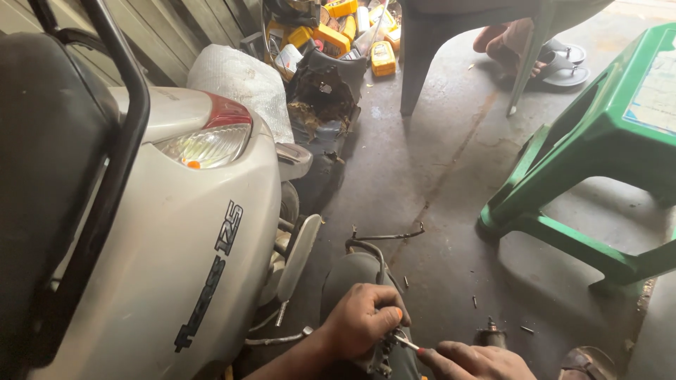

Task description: The recorder is disassembling and cleaning a motorcycle starter motor.

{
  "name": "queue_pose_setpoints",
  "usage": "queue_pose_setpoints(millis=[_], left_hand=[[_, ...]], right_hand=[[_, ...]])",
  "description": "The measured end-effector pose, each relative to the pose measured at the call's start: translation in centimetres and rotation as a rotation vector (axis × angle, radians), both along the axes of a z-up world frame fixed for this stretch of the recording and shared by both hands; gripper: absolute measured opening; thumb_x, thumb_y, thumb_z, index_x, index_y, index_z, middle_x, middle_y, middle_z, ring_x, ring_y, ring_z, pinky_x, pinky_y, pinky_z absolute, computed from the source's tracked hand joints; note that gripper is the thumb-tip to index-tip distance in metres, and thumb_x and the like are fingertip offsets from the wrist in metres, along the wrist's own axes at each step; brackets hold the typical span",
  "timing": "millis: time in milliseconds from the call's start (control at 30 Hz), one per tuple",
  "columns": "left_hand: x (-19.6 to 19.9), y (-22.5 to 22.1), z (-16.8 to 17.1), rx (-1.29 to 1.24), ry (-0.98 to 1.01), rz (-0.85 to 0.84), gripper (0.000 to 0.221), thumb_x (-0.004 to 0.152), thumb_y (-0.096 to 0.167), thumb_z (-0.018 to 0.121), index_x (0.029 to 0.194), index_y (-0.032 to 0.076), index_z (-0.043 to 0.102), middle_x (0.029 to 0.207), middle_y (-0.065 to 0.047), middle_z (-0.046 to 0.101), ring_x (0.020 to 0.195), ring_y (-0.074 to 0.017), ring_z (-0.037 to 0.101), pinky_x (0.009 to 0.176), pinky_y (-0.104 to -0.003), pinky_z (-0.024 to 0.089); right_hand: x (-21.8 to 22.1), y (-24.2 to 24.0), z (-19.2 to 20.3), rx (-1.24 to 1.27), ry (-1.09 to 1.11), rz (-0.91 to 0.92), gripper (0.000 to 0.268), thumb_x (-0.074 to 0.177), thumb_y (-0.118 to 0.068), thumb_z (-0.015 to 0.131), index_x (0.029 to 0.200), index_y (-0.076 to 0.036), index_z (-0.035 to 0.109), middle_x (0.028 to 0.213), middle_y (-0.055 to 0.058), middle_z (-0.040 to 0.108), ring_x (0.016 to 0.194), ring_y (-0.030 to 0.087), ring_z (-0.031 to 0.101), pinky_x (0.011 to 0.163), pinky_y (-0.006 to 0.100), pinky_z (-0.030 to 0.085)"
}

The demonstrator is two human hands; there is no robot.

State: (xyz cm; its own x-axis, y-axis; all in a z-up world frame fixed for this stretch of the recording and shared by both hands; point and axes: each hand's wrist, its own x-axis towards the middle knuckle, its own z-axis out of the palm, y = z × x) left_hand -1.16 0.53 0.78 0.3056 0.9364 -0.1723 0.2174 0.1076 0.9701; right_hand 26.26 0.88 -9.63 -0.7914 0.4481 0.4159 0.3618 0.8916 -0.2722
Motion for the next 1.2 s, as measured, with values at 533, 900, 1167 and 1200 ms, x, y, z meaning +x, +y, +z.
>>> queue_pose_setpoints(millis=[533,900,1167,1200], left_hand=[[-1.2,0.3,0.4,-0.044,-0.061,0.014,0.024,0.084,0.015,0.055,0.086,-0.005,0.069,0.077,-0.01,0.07,0.071,-0.0126,0.064,0.066,-0.03,0.053],[-0.2,-2.6,0.8,0.028,-0.025,0.059,0.03,0.085,0.02,0.056,0.091,-0.005,0.072,0.079,-0.009,0.072,0.075,-0.0123,0.065,0.069,-0.03,0.054],[1.0,-2.4,0.4,0.079,-0.012,0.027,0.032,0.086,0.023,0.058,0.091,-0.004,0.074,0.082,-0.009,0.073,0.077,-0.0123,0.067,0.071,-0.029,0.054],[0.9,-2.3,0.1,0.084,0.0,0.034,0.031,0.086,0.023,0.058,0.091,-0.004,0.074,0.081,-0.009,0.073,0.077,-0.0121,0.067,0.071,-0.028,0.054]], right_hand=[[0.8,0.9,-7.0,-0.458,0.101,0.065,0.031,0.092,-0.022,0.074,0.122,-0.015,0.077,0.098,-0.003,0.083,0.089,0.006,0.083,0.076,0.023,0.061],[0.0,-1.1,-2.9,-1.273,0.234,-0.239,0.032,0.084,-0.007,0.08,0.116,-0.011,0.081,0.093,0.009,0.084,0.094,0.015,0.082,0.087,0.031,0.066],[-0.1,-0.6,6.1,-1.135,-0.159,-0.437,0.037,0.082,-0.017,0.08,0.117,-0.024,0.07,0.091,-0.002,0.083,0.092,0.011,0.08,0.085,0.03,0.065],[-0.3,-0.8,6.9,-1.126,-0.18,-0.457,0.035,0.083,-0.021,0.084,0.114,-0.024,0.069,0.091,-0.002,0.078,0.091,0.011,0.079,0.082,0.031,0.065]])
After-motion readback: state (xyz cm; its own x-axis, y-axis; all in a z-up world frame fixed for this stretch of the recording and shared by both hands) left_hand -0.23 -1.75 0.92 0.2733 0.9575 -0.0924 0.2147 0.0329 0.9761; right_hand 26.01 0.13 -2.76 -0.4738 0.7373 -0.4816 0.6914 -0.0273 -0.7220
